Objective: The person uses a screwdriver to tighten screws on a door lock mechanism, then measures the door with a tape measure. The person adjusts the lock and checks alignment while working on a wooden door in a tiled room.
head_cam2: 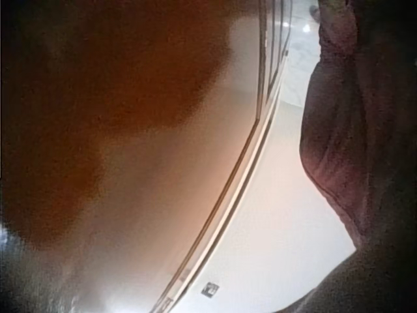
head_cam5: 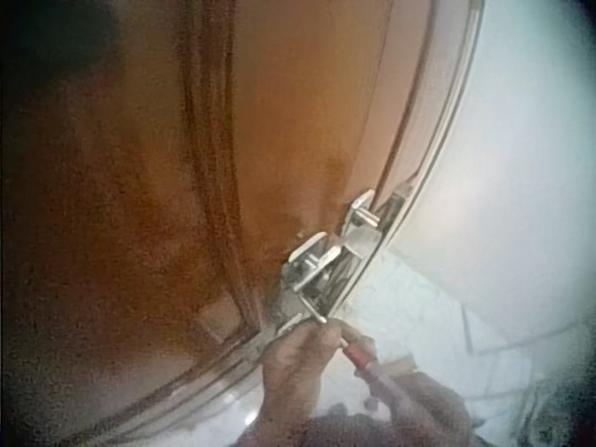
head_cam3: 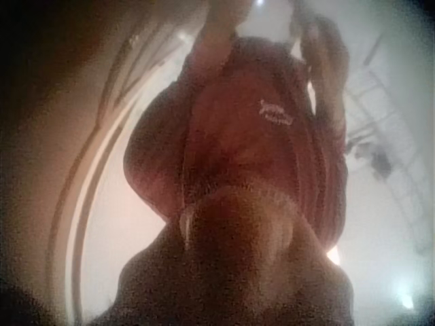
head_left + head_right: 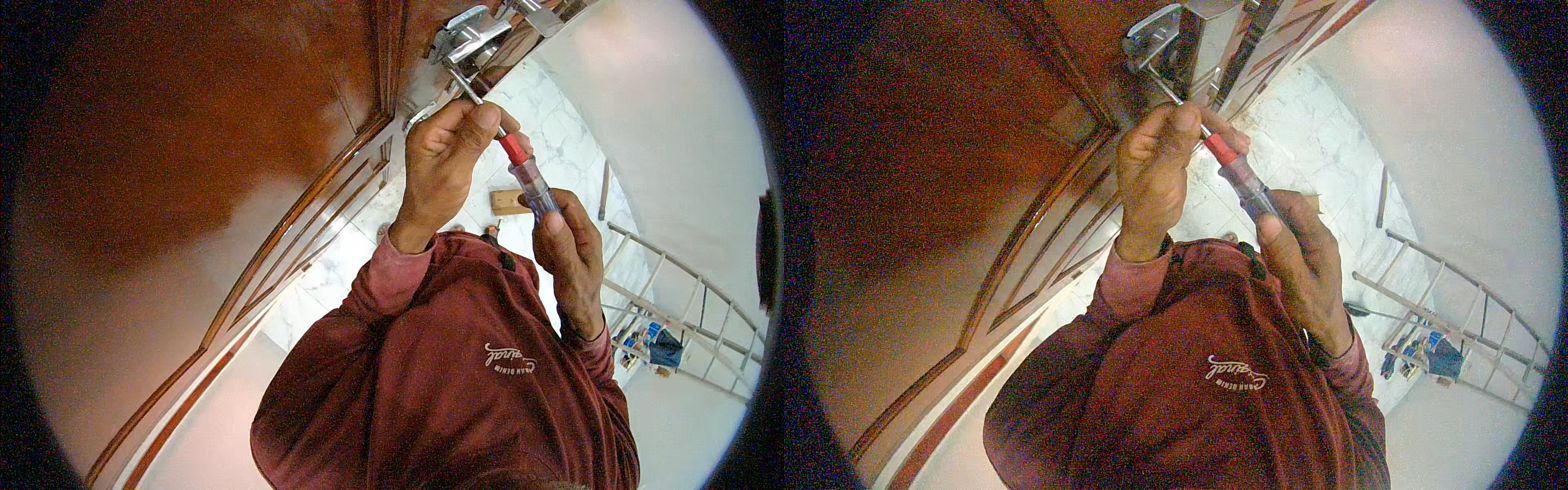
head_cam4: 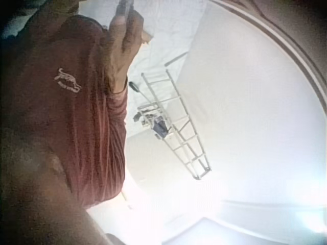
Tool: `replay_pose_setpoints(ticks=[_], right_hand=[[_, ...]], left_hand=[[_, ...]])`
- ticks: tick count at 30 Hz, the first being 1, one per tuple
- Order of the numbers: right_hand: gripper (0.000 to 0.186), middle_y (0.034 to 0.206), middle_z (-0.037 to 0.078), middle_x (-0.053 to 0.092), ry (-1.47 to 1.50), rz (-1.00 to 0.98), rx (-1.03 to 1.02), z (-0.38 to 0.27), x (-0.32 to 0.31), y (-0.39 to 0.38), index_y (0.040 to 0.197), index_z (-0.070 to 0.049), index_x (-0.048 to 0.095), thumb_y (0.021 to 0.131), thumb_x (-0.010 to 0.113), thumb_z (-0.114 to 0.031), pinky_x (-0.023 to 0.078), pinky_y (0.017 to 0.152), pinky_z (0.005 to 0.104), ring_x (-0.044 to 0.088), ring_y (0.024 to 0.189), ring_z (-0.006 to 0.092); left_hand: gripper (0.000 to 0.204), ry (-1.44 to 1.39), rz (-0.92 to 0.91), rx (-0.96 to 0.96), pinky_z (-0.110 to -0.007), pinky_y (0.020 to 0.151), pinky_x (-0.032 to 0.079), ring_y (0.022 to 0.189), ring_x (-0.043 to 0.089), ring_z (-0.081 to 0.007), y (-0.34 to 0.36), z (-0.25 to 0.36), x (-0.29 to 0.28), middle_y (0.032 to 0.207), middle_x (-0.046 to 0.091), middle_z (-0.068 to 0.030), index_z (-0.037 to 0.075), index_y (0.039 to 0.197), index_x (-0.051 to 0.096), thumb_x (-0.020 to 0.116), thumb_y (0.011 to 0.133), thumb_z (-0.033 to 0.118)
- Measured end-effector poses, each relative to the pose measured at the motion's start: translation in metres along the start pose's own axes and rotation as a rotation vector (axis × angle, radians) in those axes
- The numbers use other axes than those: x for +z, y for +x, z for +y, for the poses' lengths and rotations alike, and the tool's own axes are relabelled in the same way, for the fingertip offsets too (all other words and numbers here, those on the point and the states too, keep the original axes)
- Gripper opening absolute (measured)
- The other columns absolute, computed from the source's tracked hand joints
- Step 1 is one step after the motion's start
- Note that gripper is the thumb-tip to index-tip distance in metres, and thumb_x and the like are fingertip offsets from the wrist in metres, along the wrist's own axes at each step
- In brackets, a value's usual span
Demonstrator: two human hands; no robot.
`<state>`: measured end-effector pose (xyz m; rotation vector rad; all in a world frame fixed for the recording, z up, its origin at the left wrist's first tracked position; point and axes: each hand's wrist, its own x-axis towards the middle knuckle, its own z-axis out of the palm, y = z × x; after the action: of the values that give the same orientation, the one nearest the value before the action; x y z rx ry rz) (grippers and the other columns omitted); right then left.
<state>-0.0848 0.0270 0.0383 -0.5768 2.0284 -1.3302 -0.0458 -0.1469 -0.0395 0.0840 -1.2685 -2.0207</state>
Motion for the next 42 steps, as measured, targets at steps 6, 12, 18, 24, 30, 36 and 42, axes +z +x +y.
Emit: replay_pose_setpoints(ticks=[6,12,18,24,30,36,42], right_hand=[[0.042,0.071,-0.005,0.046,0.108,-0.097,-0.006,0.005,-0.007,0.009,0.11,0.0,0.061,0.099,0.05,-0.038,0.029,0.056,0.0205,0.038,0.06,0.0037],[0.053,0.054,-0.007,0.037,0.735,-0.409,0.25,0.005,-0.016,0.017,0.11,0.002,0.06,0.1,0.047,-0.048,0.02,0.036,0.0206,0.027,0.039,0.0033],[0.055,0.057,-0.006,0.041,0.428,-0.213,0.134,-0.005,-0.01,0.015,0.11,0.005,0.058,0.097,0.05,-0.048,0.02,0.038,0.022,0.027,0.04,0.0035],[0.052,0.059,-0.006,0.041,0.379,-0.199,0.053,-0.003,-0.01,0.013,0.112,0.005,0.058,0.097,0.051,-0.045,0.02,0.041,0.0223,0.029,0.044,0.0029],[0.052,0.056,-0.006,0.038,0.409,-0.209,0.056,-0.001,-0.01,0.016,0.113,0.005,0.057,0.098,0.05,-0.044,0.02,0.04,0.0218,0.028,0.043,0.0026],[0.055,0.052,-0.004,0.037,0.863,-0.405,0.327,-0.001,-0.018,0.015,0.115,0.007,0.055,0.101,0.045,-0.045,0.024,0.033,0.0216,0.03,0.038,0.0047],[0.052,0.055,-0.002,0.04,0.817,-0.404,0.27,0.009,-0.008,0.017,0.115,0.006,0.054,0.1,0.047,-0.044,0.027,0.033,0.022,0.032,0.038,0.007]], left_hand=[[0.04,-0.055,0.001,0.054,-0.037,0.084,0.053,0.082,0.068,-0.0237,0.004,-0.003,0.001,0.084,0.07,-0.0155,-0.002,0.091,0.063,0.048,0.103,0.033],[0.04,-0.044,0.019,0.031,-0.037,0.083,0.053,0.083,0.069,-0.0237,0.003,-0.002,0.001,0.085,0.07,-0.0166,-0.002,0.09,0.064,0.052,0.101,0.035],[0.04,-0.001,0.015,0.061,-0.035,0.081,0.054,0.083,0.069,-0.0227,0.003,-0.004,-0.001,0.086,0.071,-0.017,-0.002,0.09,0.064,0.054,0.099,0.036],[0.038,-0.027,-0.005,0.039,-0.035,0.081,0.054,0.083,0.07,-0.0221,0.003,0.001,0.002,0.087,0.071,-0.0176,-0.001,0.092,0.064,0.053,0.1,0.034],[0.037,-0.038,0.021,0.011,-0.032,0.079,0.053,0.082,0.068,-0.0182,0.004,0.0,0.002,0.085,0.071,-0.0136,-0.001,0.091,0.066,0.055,0.1,0.033],[0.036,-0.102,0.059,-0.044,-0.026,0.074,0.052,0.076,0.064,-0.0108,0.003,0.006,0.007,0.079,0.07,-0.0064,0.0,0.087,0.068,0.059,0.099,0.033],[0.037,-0.04,0.072,-0.05,-0.026,0.072,0.051,0.074,0.063,-0.0105,0.001,0.003,0.004,0.078,0.07,-0.0066,-0.001,0.087,0.068,0.057,0.099,0.032]])
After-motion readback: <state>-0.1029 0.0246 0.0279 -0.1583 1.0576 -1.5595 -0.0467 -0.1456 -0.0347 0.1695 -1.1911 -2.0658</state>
